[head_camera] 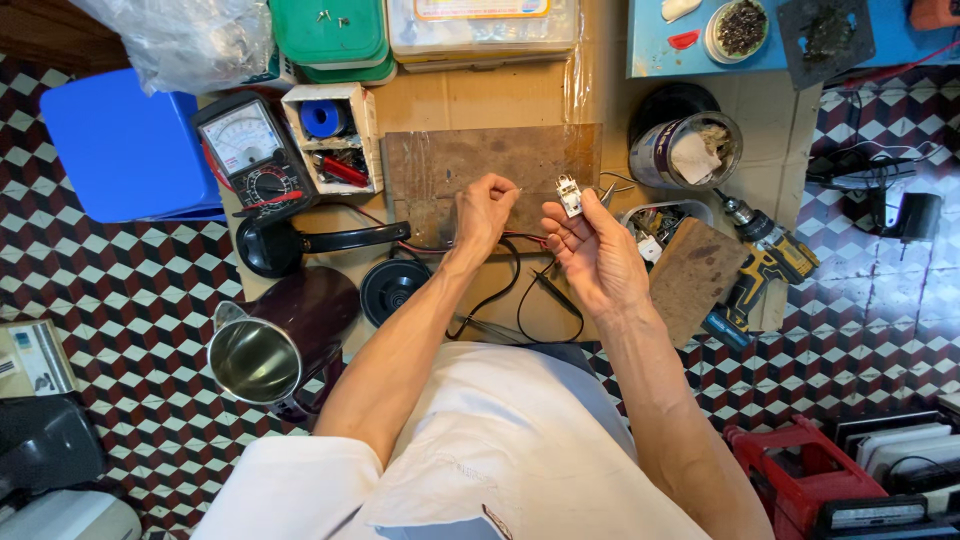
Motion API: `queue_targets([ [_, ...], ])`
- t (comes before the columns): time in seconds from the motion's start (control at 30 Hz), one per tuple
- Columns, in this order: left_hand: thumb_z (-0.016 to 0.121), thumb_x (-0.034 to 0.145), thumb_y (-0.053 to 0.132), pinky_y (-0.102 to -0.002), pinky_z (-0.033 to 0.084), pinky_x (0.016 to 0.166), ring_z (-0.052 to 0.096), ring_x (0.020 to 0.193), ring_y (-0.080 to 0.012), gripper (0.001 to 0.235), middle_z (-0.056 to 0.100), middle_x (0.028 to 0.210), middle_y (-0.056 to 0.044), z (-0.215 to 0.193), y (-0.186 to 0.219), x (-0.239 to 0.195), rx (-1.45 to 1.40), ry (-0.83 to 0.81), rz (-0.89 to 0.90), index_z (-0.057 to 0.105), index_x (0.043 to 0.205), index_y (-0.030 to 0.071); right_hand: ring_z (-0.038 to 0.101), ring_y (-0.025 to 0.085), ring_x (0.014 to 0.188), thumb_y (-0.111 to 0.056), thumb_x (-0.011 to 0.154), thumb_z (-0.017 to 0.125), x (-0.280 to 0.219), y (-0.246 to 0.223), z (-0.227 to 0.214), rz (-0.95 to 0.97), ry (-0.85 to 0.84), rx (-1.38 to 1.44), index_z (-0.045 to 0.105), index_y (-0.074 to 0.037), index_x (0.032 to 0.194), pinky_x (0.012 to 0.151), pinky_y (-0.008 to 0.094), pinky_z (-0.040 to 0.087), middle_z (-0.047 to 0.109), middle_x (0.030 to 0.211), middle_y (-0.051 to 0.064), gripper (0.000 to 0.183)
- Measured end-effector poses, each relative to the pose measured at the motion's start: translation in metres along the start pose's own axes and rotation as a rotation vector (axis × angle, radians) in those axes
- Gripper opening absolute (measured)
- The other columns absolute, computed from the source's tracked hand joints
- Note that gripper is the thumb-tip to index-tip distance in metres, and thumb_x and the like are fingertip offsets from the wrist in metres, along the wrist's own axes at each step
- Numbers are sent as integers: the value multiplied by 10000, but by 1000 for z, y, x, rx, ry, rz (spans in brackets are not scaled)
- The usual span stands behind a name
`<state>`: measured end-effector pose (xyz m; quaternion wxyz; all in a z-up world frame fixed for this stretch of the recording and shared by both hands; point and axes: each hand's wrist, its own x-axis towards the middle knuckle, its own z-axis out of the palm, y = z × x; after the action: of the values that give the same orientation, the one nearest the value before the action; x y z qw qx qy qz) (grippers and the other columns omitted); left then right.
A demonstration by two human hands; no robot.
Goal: The person disassembles a small white electrical switch, tests its contacts with a multimeter, and cleans the internal metal contacts with a sanding block. The person then reassembles the switch and continues testing.
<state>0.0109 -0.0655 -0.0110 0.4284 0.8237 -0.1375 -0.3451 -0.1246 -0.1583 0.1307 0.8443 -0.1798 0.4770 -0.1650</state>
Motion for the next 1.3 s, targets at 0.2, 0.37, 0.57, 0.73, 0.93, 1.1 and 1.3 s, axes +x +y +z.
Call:
queue_targets([
  [0.2,733,854,164,-390,558,630,721,671,-252,131,747,750,-148,29,-21,27,163,-73,58,776,912,55,698,203,899,-255,1033,637,-6,-17,5,-31,-23,21,659,13,1130,798,306,561,745,1033,168,286],
  [0.37,650,944,158,-388,540,601,711,624,-232,205,710,729,-191,23,-12,25,179,-137,52,780,1032,26,712,188,870,-269,1039,623,-6,-32,15,-129,-41,-107,658,10,1132,766,292,564,749,1014,166,296],
  [0.57,573,1033,331,-281,574,671,712,899,-127,400,763,1122,-86,-16,69,6,-415,-276,-23,676,1301,53,729,153,757,-293,1039,632,9,-52,30,-352,110,-441,674,16,1036,668,239,577,764,926,141,312],
  [0.73,605,1030,306,-287,565,952,701,1062,-160,518,717,1203,-117,-22,140,-16,-859,-486,-36,499,1450,22,724,141,723,-270,1042,641,28,-60,39,-523,105,-424,675,22,1013,641,226,570,758,897,116,295],
  [0.93,677,1016,167,-319,569,938,700,1000,-176,464,719,1160,-123,-2,167,-18,-1011,-492,-80,557,1401,-63,704,100,761,-252,1052,636,34,-69,39,-570,97,-407,695,40,1063,678,237,593,733,909,78,298],
  [1.1,693,992,121,-259,543,976,682,1095,-127,391,735,1213,-121,8,160,-9,-863,-305,18,618,1344,-29,705,90,851,-214,1064,626,36,-82,39,-645,99,-691,719,9,1154,755,230,567,748,974,48,258],
  [1.3,708,989,80,-263,548,1006,684,1132,-141,347,726,1232,-121,11,157,0,-780,-206,124,640,1311,-32,701,109,989,-126,1034,675,38,-99,43,-779,38,-929,696,-19,1210,874,251,564,742,1101,57,207],
])
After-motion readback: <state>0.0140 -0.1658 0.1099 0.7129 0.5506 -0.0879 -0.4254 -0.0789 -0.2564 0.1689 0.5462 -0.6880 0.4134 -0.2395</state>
